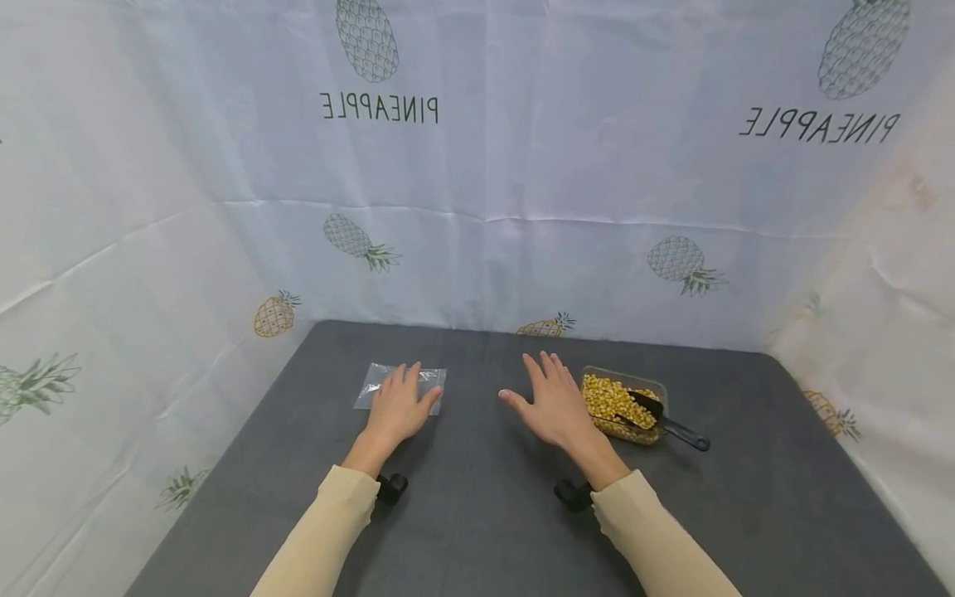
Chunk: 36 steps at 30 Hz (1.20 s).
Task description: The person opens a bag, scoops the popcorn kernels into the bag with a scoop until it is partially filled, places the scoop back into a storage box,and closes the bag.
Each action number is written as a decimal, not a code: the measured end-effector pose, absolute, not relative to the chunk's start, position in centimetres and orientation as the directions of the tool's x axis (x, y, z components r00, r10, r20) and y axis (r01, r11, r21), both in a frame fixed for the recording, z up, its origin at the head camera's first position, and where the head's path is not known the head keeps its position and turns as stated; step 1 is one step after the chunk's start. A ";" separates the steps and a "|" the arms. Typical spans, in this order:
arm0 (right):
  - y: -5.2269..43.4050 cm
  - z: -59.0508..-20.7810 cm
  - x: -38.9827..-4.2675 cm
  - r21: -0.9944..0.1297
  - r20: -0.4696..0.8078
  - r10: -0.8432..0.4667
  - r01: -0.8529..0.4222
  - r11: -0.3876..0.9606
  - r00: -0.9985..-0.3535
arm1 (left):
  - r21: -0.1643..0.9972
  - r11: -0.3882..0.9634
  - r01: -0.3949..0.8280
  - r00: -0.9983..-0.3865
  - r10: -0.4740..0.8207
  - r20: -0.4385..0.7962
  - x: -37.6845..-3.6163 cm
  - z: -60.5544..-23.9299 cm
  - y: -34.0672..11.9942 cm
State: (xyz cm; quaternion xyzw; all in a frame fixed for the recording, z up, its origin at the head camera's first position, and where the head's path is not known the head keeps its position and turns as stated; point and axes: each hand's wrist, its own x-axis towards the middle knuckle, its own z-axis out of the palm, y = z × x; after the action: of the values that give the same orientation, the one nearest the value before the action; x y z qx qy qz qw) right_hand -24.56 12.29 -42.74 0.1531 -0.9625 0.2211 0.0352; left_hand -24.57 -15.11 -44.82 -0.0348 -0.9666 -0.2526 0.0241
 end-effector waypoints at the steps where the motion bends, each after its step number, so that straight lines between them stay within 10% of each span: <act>1: 12.1 -42.8 -24.8 -0.424 0.127 -0.279 -0.307 0.852 -0.952 | 0.484 0.872 0.075 -0.997 0.051 0.061 -24.8 -44.9 -15.2; 36: 7.3 -45.6 -27.1 -0.641 0.072 -0.324 -0.292 0.709 -0.943 | 0.282 0.956 -0.087 -0.995 -0.072 -0.064 -26.8 -46.3 -14.1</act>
State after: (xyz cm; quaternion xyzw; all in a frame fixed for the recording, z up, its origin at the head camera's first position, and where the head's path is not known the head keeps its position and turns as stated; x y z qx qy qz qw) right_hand -27.07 7.26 -45.58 0.1665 -0.9242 0.3429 -0.0230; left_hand -26.77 -14.06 -46.25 0.0403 -0.9885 -0.1436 -0.0264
